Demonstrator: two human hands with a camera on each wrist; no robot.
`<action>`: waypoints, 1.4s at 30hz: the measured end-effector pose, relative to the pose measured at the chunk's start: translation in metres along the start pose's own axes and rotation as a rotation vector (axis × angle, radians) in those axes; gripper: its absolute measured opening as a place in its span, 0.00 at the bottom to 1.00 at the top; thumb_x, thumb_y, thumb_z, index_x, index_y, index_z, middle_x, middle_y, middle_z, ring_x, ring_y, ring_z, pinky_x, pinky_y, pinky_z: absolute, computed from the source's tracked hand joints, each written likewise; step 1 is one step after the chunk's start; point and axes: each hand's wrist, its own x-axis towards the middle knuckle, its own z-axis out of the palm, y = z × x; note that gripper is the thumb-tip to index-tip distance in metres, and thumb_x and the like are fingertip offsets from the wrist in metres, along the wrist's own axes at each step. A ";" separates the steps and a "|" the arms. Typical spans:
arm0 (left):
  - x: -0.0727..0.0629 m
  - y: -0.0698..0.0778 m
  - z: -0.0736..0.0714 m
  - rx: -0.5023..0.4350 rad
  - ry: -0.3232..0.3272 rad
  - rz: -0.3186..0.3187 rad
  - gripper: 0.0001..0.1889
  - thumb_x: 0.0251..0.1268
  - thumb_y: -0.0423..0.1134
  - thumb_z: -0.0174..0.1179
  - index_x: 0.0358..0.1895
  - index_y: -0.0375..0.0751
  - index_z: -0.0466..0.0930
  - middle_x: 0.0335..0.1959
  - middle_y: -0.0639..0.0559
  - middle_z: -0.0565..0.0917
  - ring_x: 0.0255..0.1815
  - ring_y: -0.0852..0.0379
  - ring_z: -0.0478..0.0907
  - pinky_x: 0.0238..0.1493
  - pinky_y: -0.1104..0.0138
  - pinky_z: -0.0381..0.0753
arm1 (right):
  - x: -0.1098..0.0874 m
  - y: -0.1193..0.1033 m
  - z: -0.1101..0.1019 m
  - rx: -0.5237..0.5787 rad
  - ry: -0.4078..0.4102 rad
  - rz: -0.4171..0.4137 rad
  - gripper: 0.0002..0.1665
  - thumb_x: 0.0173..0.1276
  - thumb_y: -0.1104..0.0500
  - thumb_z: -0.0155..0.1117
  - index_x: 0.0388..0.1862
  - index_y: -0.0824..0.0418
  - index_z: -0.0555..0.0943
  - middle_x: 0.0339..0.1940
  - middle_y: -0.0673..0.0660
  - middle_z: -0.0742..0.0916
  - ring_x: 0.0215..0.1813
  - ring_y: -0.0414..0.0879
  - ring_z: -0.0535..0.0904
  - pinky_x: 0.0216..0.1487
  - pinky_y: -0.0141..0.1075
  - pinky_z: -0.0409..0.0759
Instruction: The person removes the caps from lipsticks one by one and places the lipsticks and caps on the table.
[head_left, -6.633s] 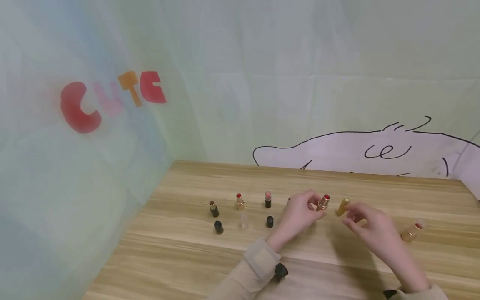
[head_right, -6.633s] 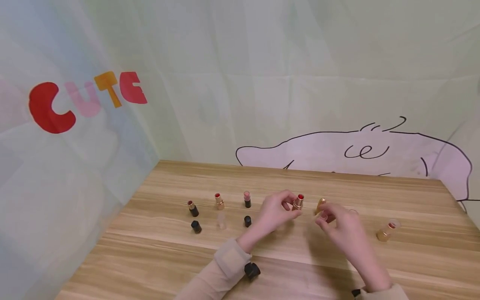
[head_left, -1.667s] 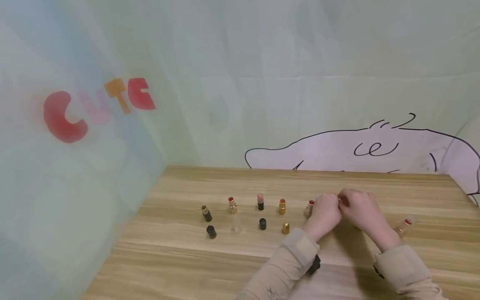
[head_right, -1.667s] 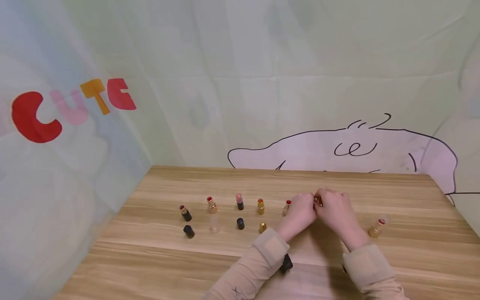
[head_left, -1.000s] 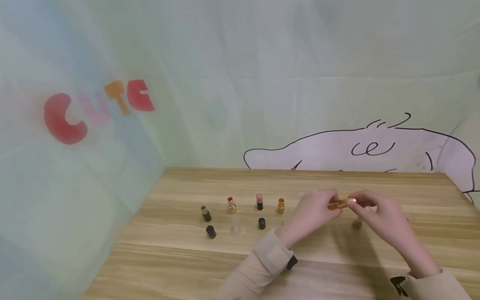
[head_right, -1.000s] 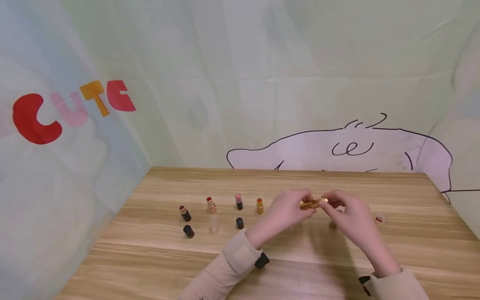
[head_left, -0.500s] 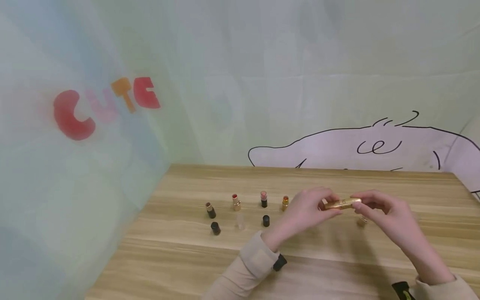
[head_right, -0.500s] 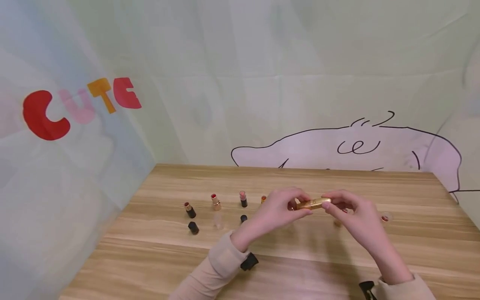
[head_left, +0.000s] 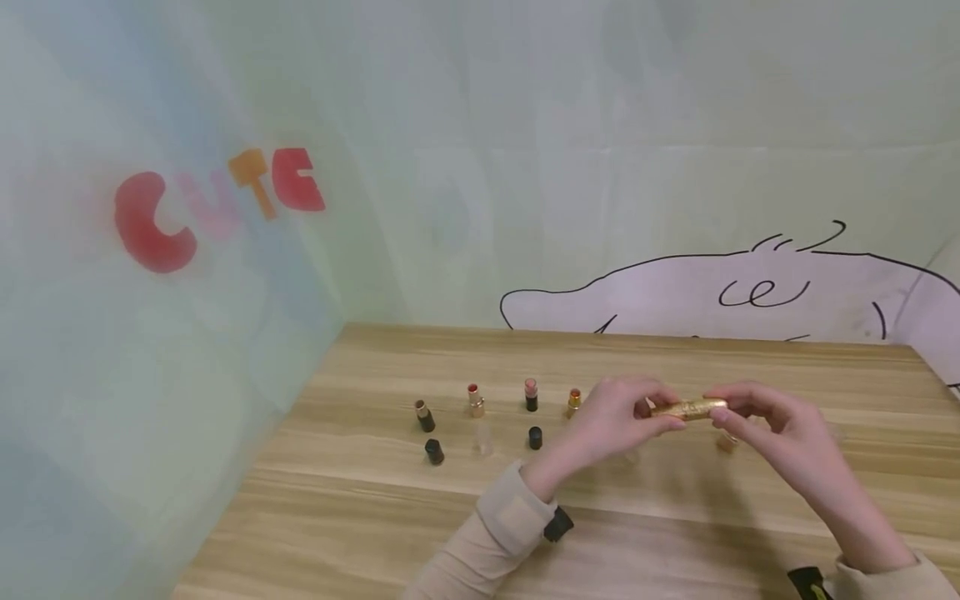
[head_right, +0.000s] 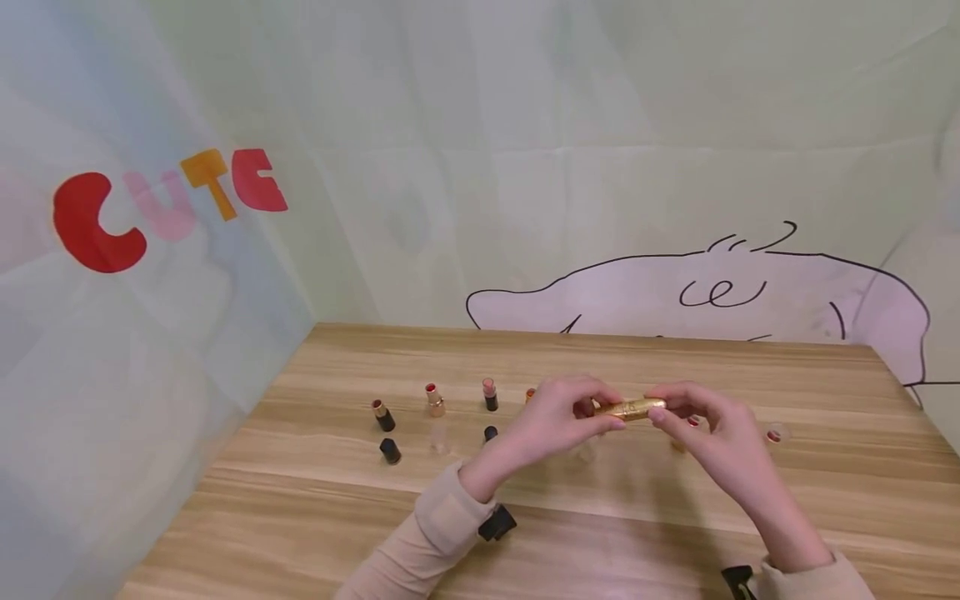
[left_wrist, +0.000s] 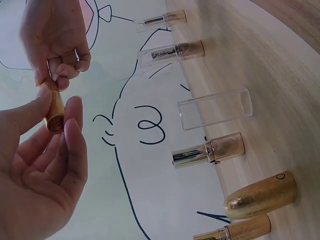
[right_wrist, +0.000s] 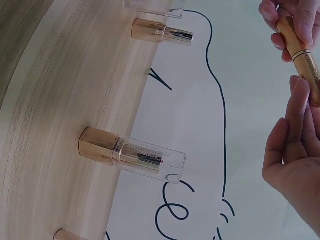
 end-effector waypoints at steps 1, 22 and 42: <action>0.000 0.000 0.000 -0.006 -0.003 -0.001 0.12 0.62 0.46 0.63 0.47 0.49 0.83 0.38 0.60 0.85 0.22 0.75 0.71 0.24 0.81 0.73 | 0.000 0.000 0.000 0.003 -0.001 -0.003 0.12 0.66 0.62 0.64 0.48 0.60 0.82 0.31 0.36 0.86 0.33 0.33 0.77 0.35 0.29 0.69; -0.004 -0.012 0.001 -0.174 -0.024 -0.074 0.13 0.60 0.42 0.65 0.47 0.45 0.84 0.38 0.57 0.86 0.21 0.73 0.76 0.20 0.78 0.73 | -0.002 0.006 -0.007 -0.016 0.022 0.033 0.16 0.65 0.61 0.65 0.52 0.58 0.81 0.32 0.37 0.86 0.40 0.28 0.76 0.37 0.26 0.68; 0.000 -0.014 0.007 -0.185 0.007 -0.089 0.13 0.58 0.35 0.65 0.47 0.46 0.80 0.44 0.55 0.87 0.35 0.72 0.78 0.38 0.81 0.77 | -0.014 0.016 -0.021 -0.054 0.060 0.122 0.18 0.66 0.57 0.65 0.54 0.56 0.80 0.36 0.32 0.86 0.41 0.25 0.75 0.39 0.25 0.66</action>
